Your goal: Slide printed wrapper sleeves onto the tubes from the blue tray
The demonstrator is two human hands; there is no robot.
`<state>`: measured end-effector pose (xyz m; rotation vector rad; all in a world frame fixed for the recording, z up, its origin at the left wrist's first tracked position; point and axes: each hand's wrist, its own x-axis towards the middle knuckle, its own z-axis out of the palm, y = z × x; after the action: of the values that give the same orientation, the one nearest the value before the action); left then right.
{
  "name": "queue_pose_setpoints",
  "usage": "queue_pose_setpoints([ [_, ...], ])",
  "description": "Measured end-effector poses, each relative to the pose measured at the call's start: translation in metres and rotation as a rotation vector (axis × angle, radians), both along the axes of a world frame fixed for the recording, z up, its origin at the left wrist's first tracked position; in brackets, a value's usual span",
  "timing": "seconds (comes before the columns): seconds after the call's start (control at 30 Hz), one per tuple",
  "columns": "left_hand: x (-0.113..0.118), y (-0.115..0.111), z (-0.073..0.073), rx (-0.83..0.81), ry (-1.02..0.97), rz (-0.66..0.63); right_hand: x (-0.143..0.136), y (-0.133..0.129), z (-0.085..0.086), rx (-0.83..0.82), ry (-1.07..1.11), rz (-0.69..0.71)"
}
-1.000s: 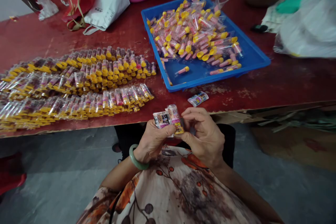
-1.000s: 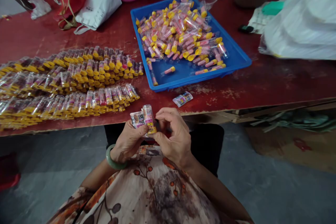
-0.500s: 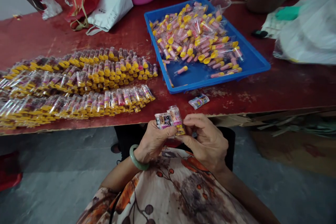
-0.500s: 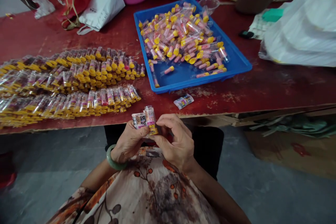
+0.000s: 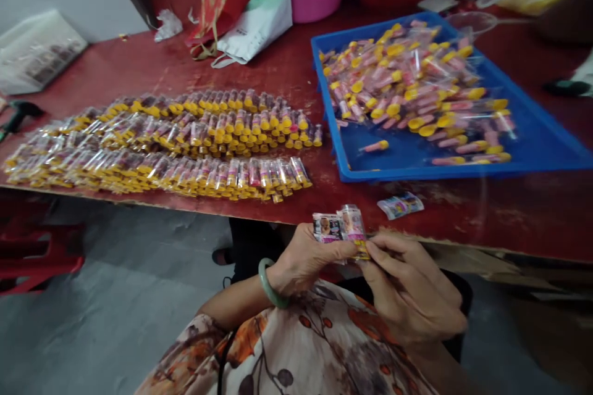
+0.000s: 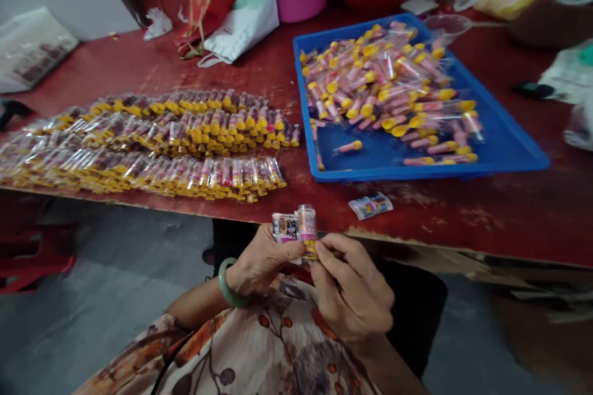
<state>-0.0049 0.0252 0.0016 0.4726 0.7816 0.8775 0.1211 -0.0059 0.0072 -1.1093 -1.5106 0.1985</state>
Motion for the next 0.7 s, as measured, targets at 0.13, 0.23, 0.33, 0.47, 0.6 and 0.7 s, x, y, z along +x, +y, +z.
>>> queue_pose_setpoints([
  [0.13, -0.005, 0.002, 0.0, -0.021, 0.019, 0.054, -0.003, 0.003, -0.01, 0.072, -0.114, -0.021],
  [0.23, -0.009, 0.002, 0.003, -0.037, 0.026, 0.071, -0.007, 0.007, -0.015, 0.081, -0.181, -0.031],
  [0.33, -0.019, 0.001, 0.007, -0.046, 0.063, 0.072, -0.009, 0.01, -0.011, 0.065, -0.219, 0.059],
  [0.47, -0.06, 0.006, 0.016, -0.012, 0.198, 0.087, 0.0, 0.01, -0.007, -0.029, -0.301, 0.148],
  [0.6, -0.145, 0.025, 0.032, 0.206, 0.598, 0.403, 0.014, 0.013, -0.014, -0.056, -0.309, 0.202],
  [0.7, -0.218, 0.045, 0.05, 0.393, 1.078, 0.589, 0.015, 0.015, -0.019, -0.069, -0.28, 0.218],
])
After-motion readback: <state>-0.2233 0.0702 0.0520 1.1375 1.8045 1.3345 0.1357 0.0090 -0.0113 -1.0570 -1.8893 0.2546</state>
